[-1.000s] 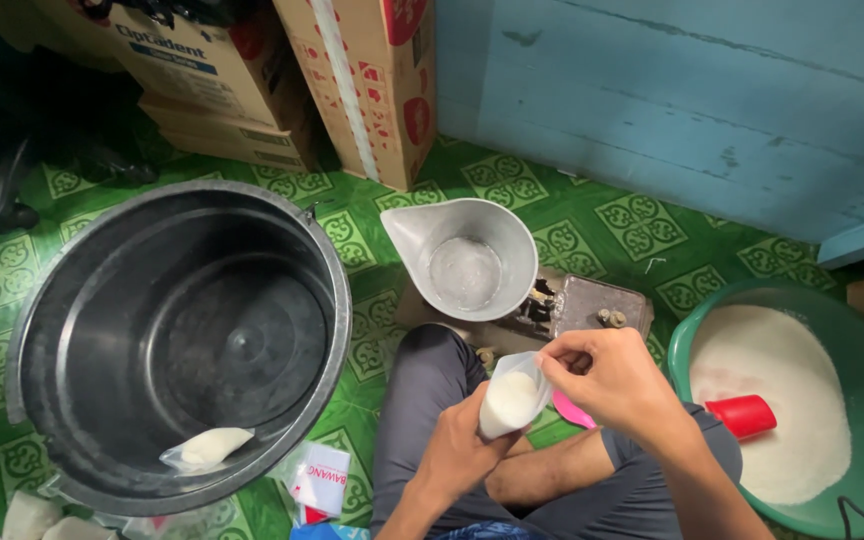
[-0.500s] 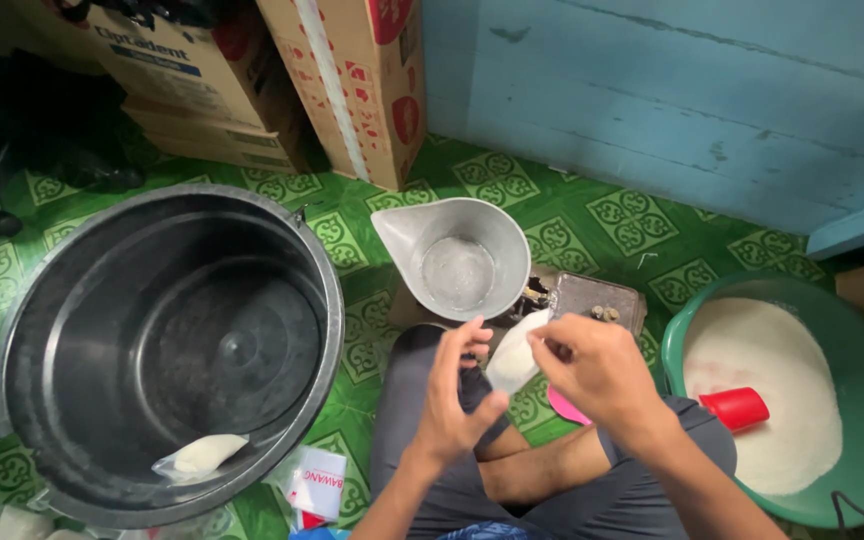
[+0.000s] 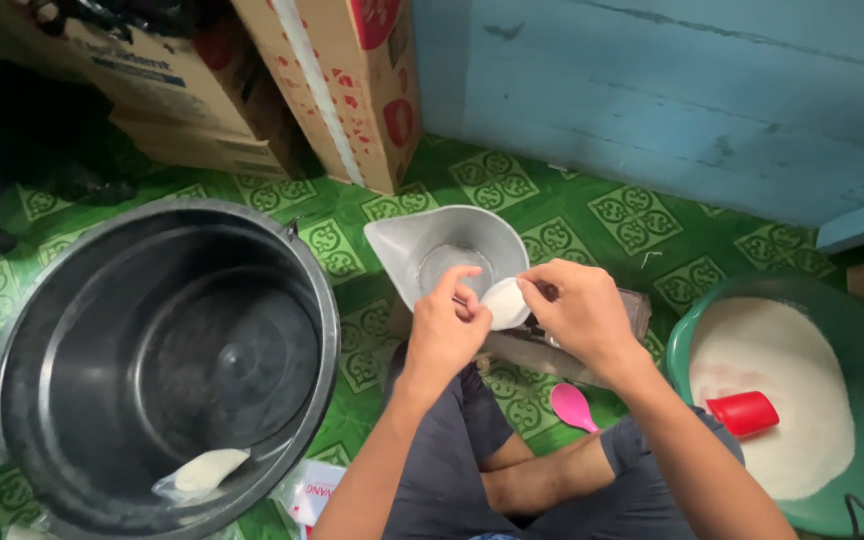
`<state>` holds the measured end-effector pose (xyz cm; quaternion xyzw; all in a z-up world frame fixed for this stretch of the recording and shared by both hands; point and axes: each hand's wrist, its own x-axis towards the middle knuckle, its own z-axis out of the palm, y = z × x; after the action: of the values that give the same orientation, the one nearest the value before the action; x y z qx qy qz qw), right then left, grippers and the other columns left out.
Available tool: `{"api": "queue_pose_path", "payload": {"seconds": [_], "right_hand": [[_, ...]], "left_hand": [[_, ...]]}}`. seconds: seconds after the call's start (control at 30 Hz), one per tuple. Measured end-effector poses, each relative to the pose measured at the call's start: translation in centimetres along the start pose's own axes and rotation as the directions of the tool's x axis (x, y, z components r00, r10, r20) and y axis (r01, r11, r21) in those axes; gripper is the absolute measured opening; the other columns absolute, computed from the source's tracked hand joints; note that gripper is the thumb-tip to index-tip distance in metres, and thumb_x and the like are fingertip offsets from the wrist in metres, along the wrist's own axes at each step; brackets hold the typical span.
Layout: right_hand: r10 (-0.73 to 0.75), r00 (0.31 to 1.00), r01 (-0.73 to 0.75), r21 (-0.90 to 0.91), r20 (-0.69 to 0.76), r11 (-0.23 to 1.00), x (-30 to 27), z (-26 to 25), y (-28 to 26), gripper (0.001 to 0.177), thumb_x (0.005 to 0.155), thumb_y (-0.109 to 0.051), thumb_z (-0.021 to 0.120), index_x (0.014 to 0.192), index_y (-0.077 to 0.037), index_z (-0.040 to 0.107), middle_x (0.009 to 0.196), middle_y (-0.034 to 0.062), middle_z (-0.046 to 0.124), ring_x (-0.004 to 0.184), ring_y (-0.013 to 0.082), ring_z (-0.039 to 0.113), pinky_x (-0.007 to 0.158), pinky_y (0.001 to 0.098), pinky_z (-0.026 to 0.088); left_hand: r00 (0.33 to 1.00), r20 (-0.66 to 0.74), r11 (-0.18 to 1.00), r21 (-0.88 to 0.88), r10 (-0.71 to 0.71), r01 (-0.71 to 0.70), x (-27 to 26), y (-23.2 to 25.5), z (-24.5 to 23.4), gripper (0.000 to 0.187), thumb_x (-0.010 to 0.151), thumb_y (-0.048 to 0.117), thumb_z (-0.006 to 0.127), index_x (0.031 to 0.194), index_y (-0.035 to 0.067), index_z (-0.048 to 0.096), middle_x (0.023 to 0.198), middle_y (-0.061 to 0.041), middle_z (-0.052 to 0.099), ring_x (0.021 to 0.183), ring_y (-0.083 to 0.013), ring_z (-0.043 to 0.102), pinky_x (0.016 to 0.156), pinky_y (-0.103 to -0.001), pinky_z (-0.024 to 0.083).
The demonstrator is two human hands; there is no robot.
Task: Packaging white powdered food from a large basin into small individual plastic bags using a cup and a funnel.
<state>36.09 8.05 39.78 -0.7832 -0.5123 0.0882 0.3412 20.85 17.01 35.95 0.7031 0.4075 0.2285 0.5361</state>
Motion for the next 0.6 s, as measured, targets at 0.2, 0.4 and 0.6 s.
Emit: {"api": "queue_pose_path", "payload": {"seconds": [0.2, 0.4, 0.6], "right_hand": [[0.062, 0.997, -0.062, -0.001, 0.037, 0.998, 2.0, 3.1, 3.4, 0.007, 0.080, -0.020, 0.073, 0.086, -0.017, 0.076, 0.073, 0.0016, 0.072, 0.072, 0.0191, 0.070, 0.067, 0.0320, 0.055], [0.121, 0.989, -0.122, 0.001, 0.079, 0.993, 2.0, 5.9, 7.1, 0.009, 0.083, -0.023, 0.071, 0.089, -0.018, 0.077, 0.075, 0.0003, 0.073, 0.071, 0.0172, 0.069, 0.065, 0.0294, 0.055], [0.151, 0.984, -0.158, 0.063, 0.098, 0.985, 1.7, 6.5, 9.0, 0.009, 0.086, -0.018, 0.070, 0.090, -0.015, 0.077, 0.075, 0.0020, 0.073, 0.069, 0.0175, 0.069, 0.064, 0.0279, 0.055]], "left_hand": [[0.999, -0.028, 0.997, 0.070, -0.034, 0.036, 3.0, -2.4, 1.1, 0.041, 0.075, 0.007, 0.061, 0.116, 0.012, 0.062, 0.071, -0.004, 0.062, 0.066, -0.0203, 0.070, 0.066, -0.035, 0.058], [0.995, -0.010, 0.982, 0.164, -0.094, 0.095, 4.9, -4.6, 2.8, 0.041, 0.076, 0.011, 0.060, 0.117, 0.011, 0.063, 0.074, -0.003, 0.063, 0.071, -0.0214, 0.071, 0.070, -0.037, 0.057], [0.994, -0.002, 0.972, 0.209, -0.108, 0.106, 5.6, -5.8, 4.8, 0.041, 0.076, 0.012, 0.061, 0.116, 0.011, 0.064, 0.073, -0.003, 0.064, 0.072, -0.0232, 0.071, 0.072, -0.039, 0.057]]}}
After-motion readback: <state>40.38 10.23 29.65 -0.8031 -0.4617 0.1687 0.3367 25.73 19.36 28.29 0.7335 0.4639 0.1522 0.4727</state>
